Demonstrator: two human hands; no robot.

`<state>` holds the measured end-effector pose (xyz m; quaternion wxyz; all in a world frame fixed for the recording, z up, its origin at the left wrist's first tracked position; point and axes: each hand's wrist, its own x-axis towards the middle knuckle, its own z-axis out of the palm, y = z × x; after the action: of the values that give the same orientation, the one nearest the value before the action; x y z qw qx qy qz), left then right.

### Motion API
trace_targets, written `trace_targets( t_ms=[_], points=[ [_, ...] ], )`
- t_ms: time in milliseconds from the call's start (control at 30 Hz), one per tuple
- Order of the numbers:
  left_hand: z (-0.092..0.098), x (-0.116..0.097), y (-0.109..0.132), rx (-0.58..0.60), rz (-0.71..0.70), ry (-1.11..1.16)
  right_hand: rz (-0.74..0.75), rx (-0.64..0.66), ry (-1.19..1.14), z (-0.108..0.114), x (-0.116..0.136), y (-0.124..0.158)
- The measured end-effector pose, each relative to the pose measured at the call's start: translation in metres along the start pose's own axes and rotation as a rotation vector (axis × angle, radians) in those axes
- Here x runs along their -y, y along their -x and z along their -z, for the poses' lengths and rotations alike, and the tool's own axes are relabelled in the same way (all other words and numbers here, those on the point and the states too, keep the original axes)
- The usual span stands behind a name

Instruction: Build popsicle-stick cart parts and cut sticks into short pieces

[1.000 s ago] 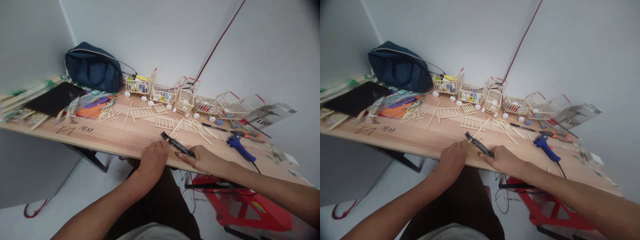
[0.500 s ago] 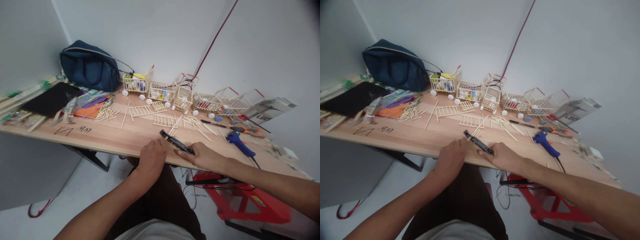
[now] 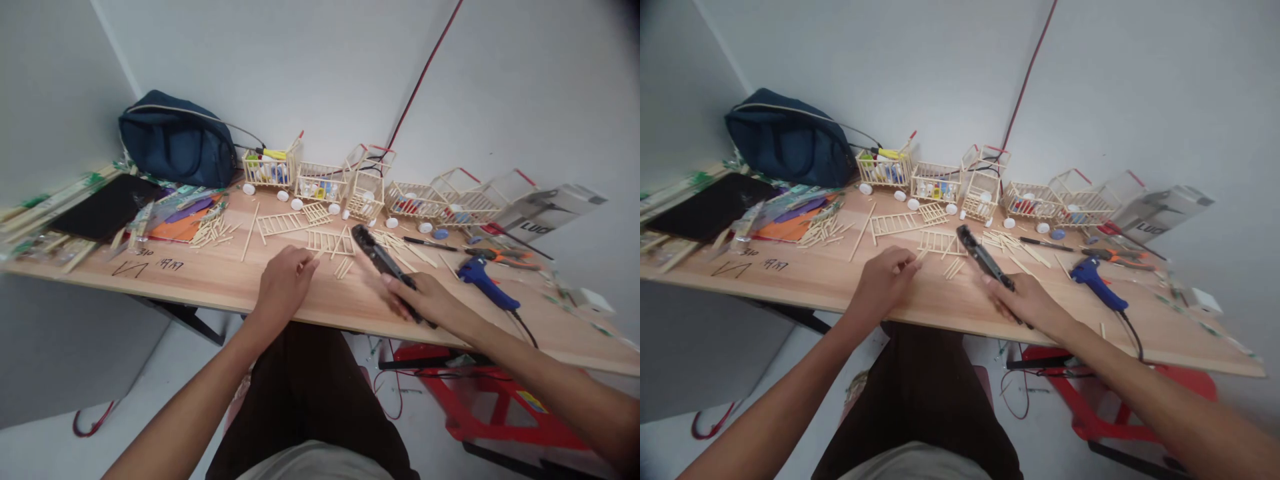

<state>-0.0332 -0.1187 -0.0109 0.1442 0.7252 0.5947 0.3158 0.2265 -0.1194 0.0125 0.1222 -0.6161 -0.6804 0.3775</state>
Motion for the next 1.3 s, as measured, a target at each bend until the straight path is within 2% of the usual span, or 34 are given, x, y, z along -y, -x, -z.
trace_targets(
  t_ms=[133,300,433,600,700,800,867,933,1033,1100,1167,1300],
  points=[
    [-0.006,-0.004,-0.033,0.054,-0.052,0.003,0.024,-0.128,-0.386,-0.001,-0.007,-0.015],
    [-0.026,-0.031,-0.048,0.112,-0.009,-0.360,0.074,-0.168,-0.711,-0.012,-0.016,-0.036],
    [-0.037,-0.047,-0.050,0.174,-0.041,-0.545,0.109,-0.187,-0.767,-0.016,-0.026,-0.044],
    [-0.046,-0.059,-0.050,0.209,-0.062,-0.613,0.165,-0.159,-0.807,-0.017,-0.030,-0.043],
    [-0.048,-0.061,-0.049,0.228,-0.061,-0.615,0.179,-0.175,-0.779,-0.017,-0.029,-0.041],
    [-0.046,-0.055,-0.048,0.189,-0.034,-0.594,0.191,-0.196,-0.781,-0.016,-0.028,-0.039],
    [-0.041,-0.048,-0.048,0.137,-0.031,-0.477,0.216,-0.188,-0.803,-0.016,-0.027,-0.040],
    [-0.036,-0.041,-0.048,0.172,-0.037,-0.199,0.261,-0.181,-0.831,-0.017,-0.023,-0.043],
    [-0.031,-0.033,-0.045,0.423,0.044,0.370,0.360,-0.172,-0.858,-0.018,-0.014,-0.052],
    [-0.030,-0.031,-0.044,0.548,0.120,0.655,0.417,-0.156,-0.849,-0.019,-0.006,-0.060],
    [-0.030,-0.029,-0.044,0.568,0.151,0.802,0.432,-0.144,-0.833,-0.020,0.001,-0.068],
    [-0.029,-0.022,-0.050,0.533,0.170,0.892,0.395,-0.113,-0.803,-0.021,0.011,-0.080]
  ],
)
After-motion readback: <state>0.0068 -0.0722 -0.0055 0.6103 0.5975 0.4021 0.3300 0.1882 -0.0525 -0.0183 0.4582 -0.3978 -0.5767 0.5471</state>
